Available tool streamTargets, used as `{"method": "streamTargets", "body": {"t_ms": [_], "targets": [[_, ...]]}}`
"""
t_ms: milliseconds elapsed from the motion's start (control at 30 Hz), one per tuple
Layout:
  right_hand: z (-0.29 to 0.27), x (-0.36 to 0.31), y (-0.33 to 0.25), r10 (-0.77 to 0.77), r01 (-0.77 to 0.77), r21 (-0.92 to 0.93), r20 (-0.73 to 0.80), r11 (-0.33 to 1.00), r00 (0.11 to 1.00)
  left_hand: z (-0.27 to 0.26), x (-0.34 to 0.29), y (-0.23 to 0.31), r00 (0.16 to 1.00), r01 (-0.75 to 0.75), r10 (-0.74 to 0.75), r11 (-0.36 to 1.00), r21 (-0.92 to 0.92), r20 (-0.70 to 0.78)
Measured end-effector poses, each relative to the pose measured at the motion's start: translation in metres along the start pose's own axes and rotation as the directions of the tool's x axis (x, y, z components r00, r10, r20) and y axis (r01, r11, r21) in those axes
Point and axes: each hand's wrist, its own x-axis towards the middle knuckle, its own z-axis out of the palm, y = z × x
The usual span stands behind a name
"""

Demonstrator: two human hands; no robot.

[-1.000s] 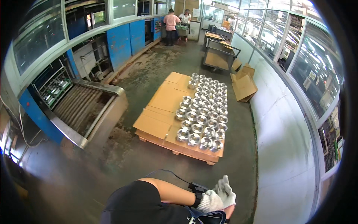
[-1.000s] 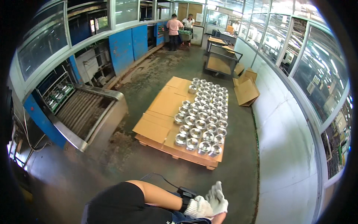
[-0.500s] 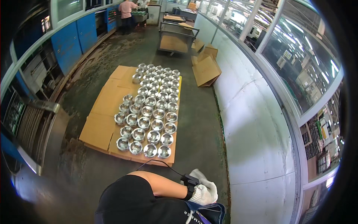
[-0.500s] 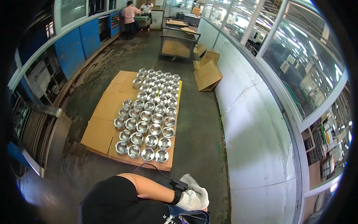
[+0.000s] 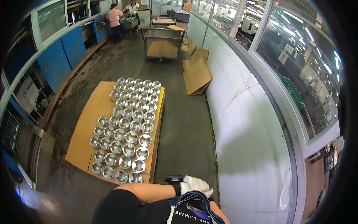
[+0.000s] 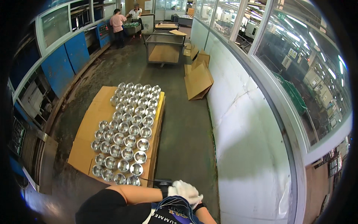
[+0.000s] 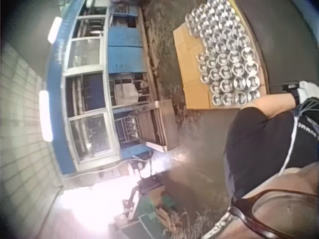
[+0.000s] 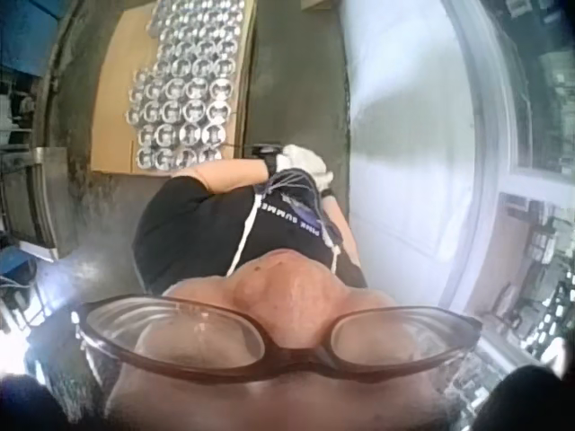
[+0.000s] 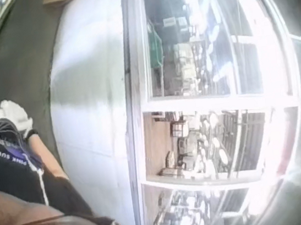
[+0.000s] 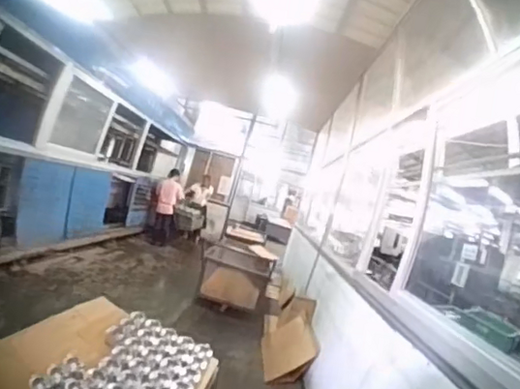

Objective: Packing metal cylinders into a cart using cardboard dividers and then inspecting/moving them in crates.

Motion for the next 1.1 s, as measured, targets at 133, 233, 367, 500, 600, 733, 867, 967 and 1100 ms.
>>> {"method": "streamTargets", "body": {"t_ms": [133, 233, 367, 500, 600, 733, 867, 967, 1100], "targets": [[-0.012, 0.082, -0.041, 0.169, -0.202, 0.294, 0.134, 0.934, 0.977, -0.025, 0.076, -0.067, 0.886, -0.271, 0.156, 0.938, -0.215, -0.437], [-0.022, 0.136, -0.054, 0.216, -0.272, 0.371, 0.184, 0.888, 0.959, -0.055, 0.101, -0.072, 0.996, -0.029, 0.004, 0.956, -0.293, -0.084], [-0.025, 0.207, -0.064, 0.276, -0.351, 0.448, 0.225, 0.822, 0.934, -0.065, 0.151, -0.113, 0.999, -0.036, 0.036, 0.904, -0.426, -0.009], [-0.008, 0.301, -0.076, 0.331, -0.394, 0.582, 0.216, 0.712, 0.918, -0.1, 0.215, -0.154, 0.998, -0.058, 0.049, 0.918, -0.392, -0.034], [0.022, 0.39, -0.087, 0.367, -0.372, 0.737, 0.179, 0.564, 0.913, -0.163, 0.245, -0.154, 0.956, 0.167, -0.273, 0.807, -0.566, -0.106], [0.062, 0.505, -0.136, 0.323, -0.402, 0.667, 0.247, 0.627, 0.913, -0.223, 0.297, -0.226, 0.891, -0.068, -0.159, 0.88, -0.471, -0.426], [0.063, 0.59, -0.164, 0.165, -0.331, 0.234, 0.531, 0.914, 0.831, -0.301, 0.337, -0.3, 0.997, -0.061, 0.015, 0.796, -0.603, -0.08], [0.06, 0.66, -0.147, -0.036, -0.011, 0.053, 0.806, 0.999, 0.591, -0.337, 0.356, -0.333, 0.984, 0.004, -0.117, 0.771, -0.637, -0.136], [0.112, 0.683, -0.267, 0.51, 0.193, -0.842, 0.47, 0.503, 0.721, -0.314, 0.398, -0.431, 0.816, -0.244, -0.344, 0.522, -0.817, -0.464]]}}
